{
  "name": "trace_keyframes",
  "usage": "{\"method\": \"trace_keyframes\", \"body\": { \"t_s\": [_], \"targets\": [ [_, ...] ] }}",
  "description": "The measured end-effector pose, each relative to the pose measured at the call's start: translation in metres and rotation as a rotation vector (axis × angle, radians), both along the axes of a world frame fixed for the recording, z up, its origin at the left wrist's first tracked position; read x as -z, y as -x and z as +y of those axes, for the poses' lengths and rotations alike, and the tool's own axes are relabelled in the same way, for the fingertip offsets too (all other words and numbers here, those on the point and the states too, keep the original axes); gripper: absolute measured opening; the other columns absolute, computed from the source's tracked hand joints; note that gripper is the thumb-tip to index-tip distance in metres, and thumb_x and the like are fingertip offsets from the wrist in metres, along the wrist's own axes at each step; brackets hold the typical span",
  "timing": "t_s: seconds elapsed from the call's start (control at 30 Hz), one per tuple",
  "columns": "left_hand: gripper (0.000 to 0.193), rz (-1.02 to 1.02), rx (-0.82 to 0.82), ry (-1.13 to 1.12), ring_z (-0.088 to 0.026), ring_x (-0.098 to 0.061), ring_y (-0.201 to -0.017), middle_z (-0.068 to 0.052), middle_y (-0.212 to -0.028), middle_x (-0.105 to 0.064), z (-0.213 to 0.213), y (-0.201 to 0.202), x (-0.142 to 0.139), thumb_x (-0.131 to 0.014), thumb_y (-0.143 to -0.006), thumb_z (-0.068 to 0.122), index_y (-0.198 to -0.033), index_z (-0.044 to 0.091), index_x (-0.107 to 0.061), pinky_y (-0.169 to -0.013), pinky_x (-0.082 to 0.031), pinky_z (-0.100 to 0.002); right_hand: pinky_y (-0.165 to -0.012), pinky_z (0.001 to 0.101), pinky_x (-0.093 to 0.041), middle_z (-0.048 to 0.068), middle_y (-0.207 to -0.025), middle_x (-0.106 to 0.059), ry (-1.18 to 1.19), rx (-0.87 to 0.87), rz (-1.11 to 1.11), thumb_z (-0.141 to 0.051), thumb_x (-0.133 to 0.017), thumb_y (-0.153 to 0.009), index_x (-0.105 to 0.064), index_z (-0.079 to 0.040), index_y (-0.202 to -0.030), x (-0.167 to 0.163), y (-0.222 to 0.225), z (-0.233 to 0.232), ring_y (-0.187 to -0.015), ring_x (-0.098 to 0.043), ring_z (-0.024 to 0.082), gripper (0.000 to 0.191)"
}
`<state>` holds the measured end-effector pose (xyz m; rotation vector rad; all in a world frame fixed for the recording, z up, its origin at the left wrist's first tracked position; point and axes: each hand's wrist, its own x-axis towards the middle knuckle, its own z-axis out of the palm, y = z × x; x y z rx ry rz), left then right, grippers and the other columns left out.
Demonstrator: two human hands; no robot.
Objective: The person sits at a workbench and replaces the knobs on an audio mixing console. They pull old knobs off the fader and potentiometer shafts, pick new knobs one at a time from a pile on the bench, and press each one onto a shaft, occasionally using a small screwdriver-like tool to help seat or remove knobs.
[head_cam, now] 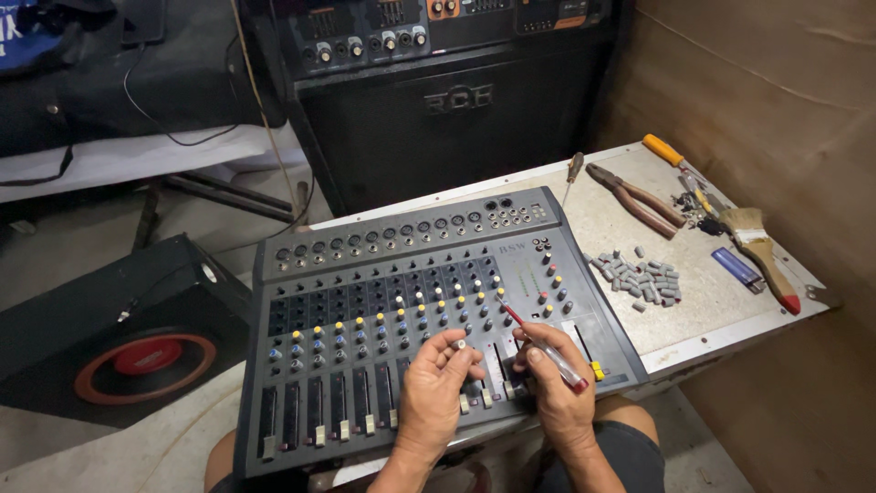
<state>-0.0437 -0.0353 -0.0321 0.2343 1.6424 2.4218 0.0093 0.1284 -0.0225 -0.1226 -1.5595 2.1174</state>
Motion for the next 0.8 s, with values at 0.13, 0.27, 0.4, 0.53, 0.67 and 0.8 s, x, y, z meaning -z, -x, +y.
{"method": "trace_keyframes", "body": {
  "t_s": [0.13, 0.27, 0.4, 0.53, 0.67, 0.8],
  "targets": [
    [0.03, 0.031, -0.017, 0.011, -0.014, -0.07, -0.077, -0.011, -0.093, -0.074, 0.001, 0.001, -0.001, -0.057, -0.102, 0.018, -0.122, -0.005, -0.058, -0.075, -0.055, -0.025, -0.081, 0.0316, -0.053, 0.016, -0.114, -0.072, 0.003, 0.01, -0.022, -0.007, -0.06, -0.095, -0.065, 0.006, -0.124, 0.0, 0.0, 0.0, -0.086, -0.064, 0.018, 0.032],
    [0.031, 0.053, -0.044, 0.066, -0.013, -0.069, -0.078, -0.01, -0.089, -0.073, 0.0, 0.0, -0.001, -0.057, -0.102, 0.021, -0.121, -0.003, -0.066, -0.077, -0.055, -0.025, -0.081, 0.0315, -0.053, 0.017, -0.114, -0.072, 0.01, 0.001, 0.017, -0.007, -0.06, -0.096, -0.064, 0.006, -0.124, 0.001, 0.002, -0.001, -0.087, -0.064, 0.018, 0.032],
    [0.03, 0.072, -0.078, 0.189, -0.011, -0.065, -0.079, -0.01, -0.084, -0.071, -0.001, -0.001, -0.005, -0.06, -0.102, 0.02, -0.123, 0.001, -0.072, -0.078, -0.052, -0.024, -0.081, 0.0315, -0.054, 0.016, -0.114, -0.072, -0.008, 0.013, -0.009, -0.008, -0.06, -0.095, -0.064, 0.006, -0.124, 0.001, 0.001, 0.0, -0.087, -0.065, 0.017, 0.032],
    [0.027, 0.137, -0.118, 0.215, -0.012, -0.069, -0.08, -0.004, -0.1, -0.065, -0.002, -0.003, -0.013, -0.062, -0.099, 0.017, -0.115, -0.001, -0.075, -0.075, -0.053, -0.024, -0.081, 0.0311, -0.053, 0.016, -0.114, -0.071, -0.035, 0.01, 0.017, -0.008, -0.06, -0.096, -0.065, 0.006, -0.124, 0.0, 0.001, 0.0, -0.087, -0.064, 0.017, 0.032],
    [0.028, 0.117, -0.098, 0.233, -0.011, -0.071, -0.079, -0.003, -0.099, -0.064, -0.002, -0.005, -0.018, -0.061, -0.099, 0.018, -0.116, 0.001, -0.074, -0.075, -0.053, -0.023, -0.08, 0.031, -0.054, 0.016, -0.114, -0.072, -0.021, 0.013, -0.019, -0.01, -0.06, -0.095, -0.064, 0.005, -0.124, 0.0, 0.0, 0.0, -0.087, -0.065, 0.017, 0.033],
    [0.028, 0.098, -0.099, 0.24, -0.011, -0.071, -0.079, -0.003, -0.098, -0.066, -0.001, -0.004, -0.018, -0.062, -0.099, 0.018, -0.117, 0.001, -0.074, -0.074, -0.053, -0.023, -0.081, 0.0308, -0.054, 0.016, -0.114, -0.072, -0.033, 0.017, -0.003, -0.01, -0.06, -0.095, -0.064, 0.006, -0.124, 0.001, 0.0, 0.0, -0.086, -0.064, 0.017, 0.033]
  ]
}}
